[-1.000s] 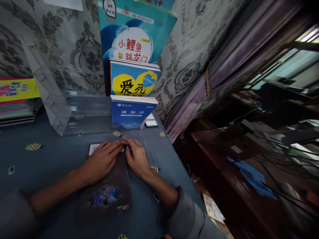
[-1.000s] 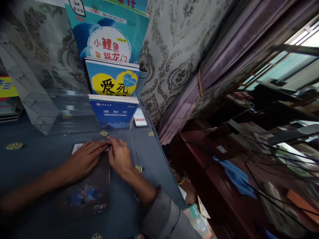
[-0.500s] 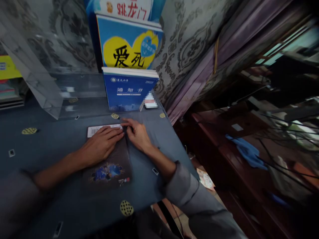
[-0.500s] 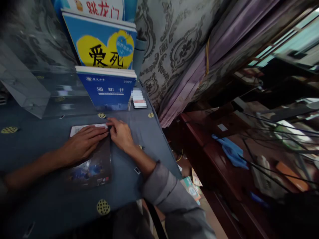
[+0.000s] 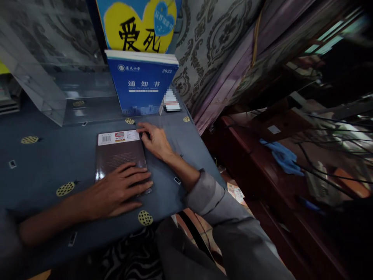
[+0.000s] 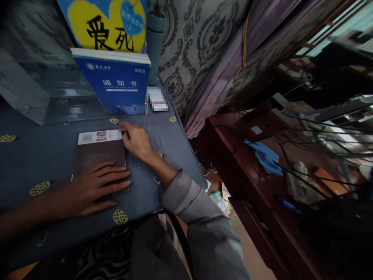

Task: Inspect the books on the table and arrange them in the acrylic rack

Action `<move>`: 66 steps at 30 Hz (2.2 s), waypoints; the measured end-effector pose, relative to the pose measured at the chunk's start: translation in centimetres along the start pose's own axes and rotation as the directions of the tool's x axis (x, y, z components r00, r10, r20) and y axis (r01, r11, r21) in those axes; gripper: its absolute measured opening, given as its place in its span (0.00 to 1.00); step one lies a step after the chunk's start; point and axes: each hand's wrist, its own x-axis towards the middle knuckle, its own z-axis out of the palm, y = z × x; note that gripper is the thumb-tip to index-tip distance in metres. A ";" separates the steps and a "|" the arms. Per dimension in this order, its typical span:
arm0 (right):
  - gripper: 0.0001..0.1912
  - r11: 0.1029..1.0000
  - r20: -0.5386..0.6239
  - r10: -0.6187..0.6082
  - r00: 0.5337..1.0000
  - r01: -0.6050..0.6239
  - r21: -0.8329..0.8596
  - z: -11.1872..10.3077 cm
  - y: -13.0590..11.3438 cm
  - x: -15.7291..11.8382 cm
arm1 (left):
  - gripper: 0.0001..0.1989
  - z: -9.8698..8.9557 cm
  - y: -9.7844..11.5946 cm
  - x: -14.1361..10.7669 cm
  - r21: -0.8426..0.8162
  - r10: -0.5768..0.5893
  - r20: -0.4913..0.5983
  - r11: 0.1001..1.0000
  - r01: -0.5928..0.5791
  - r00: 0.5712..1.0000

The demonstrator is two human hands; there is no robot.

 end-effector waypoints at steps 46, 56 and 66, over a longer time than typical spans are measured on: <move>0.19 0.749 0.474 -0.444 0.760 0.606 -0.270 4.9 -5.9 -0.3 | 0.21 -3.7 -10.7 -5.9 -0.060 -0.562 -0.300 0.817 0.573 0.770; 0.20 0.718 0.405 -0.575 0.711 0.676 -0.168 3.8 -6.0 -7.6 | 0.23 -3.5 -10.6 -6.0 -0.043 -0.554 -0.310 0.820 0.571 0.773; 0.25 0.873 0.180 -0.465 0.867 0.483 -0.071 0.8 -4.6 -10.5 | 0.31 -2.8 -10.8 -6.2 -0.029 -0.552 -0.347 0.814 0.580 0.758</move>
